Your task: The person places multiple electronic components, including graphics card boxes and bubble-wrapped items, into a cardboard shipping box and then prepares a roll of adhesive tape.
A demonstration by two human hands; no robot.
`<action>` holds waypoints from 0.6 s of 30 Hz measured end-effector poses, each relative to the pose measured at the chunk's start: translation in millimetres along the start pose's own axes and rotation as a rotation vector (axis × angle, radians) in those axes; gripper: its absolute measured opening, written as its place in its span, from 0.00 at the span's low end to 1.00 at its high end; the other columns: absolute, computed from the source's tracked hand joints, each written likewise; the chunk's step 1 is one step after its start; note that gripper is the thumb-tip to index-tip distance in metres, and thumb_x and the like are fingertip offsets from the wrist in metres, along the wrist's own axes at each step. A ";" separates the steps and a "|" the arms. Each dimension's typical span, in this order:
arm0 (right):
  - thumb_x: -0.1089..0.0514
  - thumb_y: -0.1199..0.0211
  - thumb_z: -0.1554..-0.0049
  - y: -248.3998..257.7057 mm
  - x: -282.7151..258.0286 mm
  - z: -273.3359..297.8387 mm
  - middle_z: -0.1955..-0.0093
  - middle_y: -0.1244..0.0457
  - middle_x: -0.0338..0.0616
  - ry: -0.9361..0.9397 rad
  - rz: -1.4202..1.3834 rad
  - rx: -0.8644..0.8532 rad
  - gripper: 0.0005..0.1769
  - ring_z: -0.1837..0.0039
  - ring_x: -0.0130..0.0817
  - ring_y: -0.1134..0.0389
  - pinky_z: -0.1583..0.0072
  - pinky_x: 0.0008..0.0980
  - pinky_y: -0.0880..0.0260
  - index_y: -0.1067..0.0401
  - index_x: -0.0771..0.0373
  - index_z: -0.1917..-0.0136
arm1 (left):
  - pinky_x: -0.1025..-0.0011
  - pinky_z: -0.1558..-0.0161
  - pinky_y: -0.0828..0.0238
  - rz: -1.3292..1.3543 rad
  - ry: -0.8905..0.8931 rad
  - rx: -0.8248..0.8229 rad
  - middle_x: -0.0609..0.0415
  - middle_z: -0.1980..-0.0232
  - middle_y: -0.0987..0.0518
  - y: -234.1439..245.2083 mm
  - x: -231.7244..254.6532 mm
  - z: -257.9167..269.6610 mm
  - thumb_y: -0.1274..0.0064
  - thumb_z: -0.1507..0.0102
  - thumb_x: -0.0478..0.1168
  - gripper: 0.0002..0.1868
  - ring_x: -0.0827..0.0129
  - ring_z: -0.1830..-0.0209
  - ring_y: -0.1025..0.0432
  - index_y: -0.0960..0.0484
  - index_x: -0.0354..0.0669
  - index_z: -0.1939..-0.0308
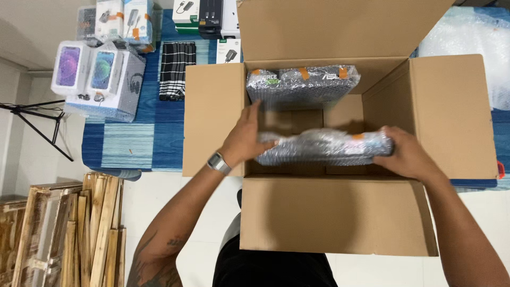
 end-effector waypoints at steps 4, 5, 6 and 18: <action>0.57 0.10 0.57 -49.4 11.6 -11.3 0.44 0.30 0.45 -0.048 -0.035 -0.106 0.35 0.43 0.42 0.28 0.38 0.36 0.32 0.22 0.55 0.38 | 0.43 0.51 0.14 -0.385 -0.427 0.128 0.29 0.20 0.26 -21.1 53.4 16.7 0.24 0.41 0.33 0.48 0.36 0.39 0.20 0.29 0.34 0.18; 0.51 0.07 0.60 -64.0 22.3 -14.1 0.43 0.28 0.50 -0.057 0.011 -0.111 0.41 0.39 0.52 0.24 0.37 0.47 0.26 0.22 0.55 0.37 | 0.46 0.45 0.17 -0.480 -0.382 0.001 0.39 0.34 0.18 -34.1 54.2 16.3 0.26 0.38 0.43 0.31 0.42 0.40 0.18 0.16 0.42 0.32; 0.45 0.03 0.64 -79.0 32.3 -15.2 0.42 0.26 0.54 -0.065 0.057 -0.116 0.46 0.35 0.62 0.21 0.36 0.58 0.20 0.22 0.55 0.36 | 0.50 0.39 0.21 -0.572 -0.336 -0.127 0.49 0.47 0.09 -47.2 53.8 18.7 0.27 0.36 0.54 0.20 0.49 0.41 0.16 0.03 0.49 0.46; 0.48 0.15 0.46 -97.4 1.2 -19.0 0.27 0.24 0.65 -0.242 -0.021 -0.678 0.40 0.22 0.68 0.24 0.26 0.65 0.23 0.19 0.63 0.24 | 0.46 0.56 0.12 -0.471 -0.191 -0.384 0.39 0.58 0.06 -138.8 -36.7 -3.0 0.37 0.35 0.35 0.07 0.39 0.55 0.09 0.04 0.40 0.62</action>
Point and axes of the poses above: each hand's wrist, its own z-axis away from the middle knuckle, its own y-axis out of the back of the hand, x = y × z, the point moved 8 cm from there along -z, towards the middle knuckle
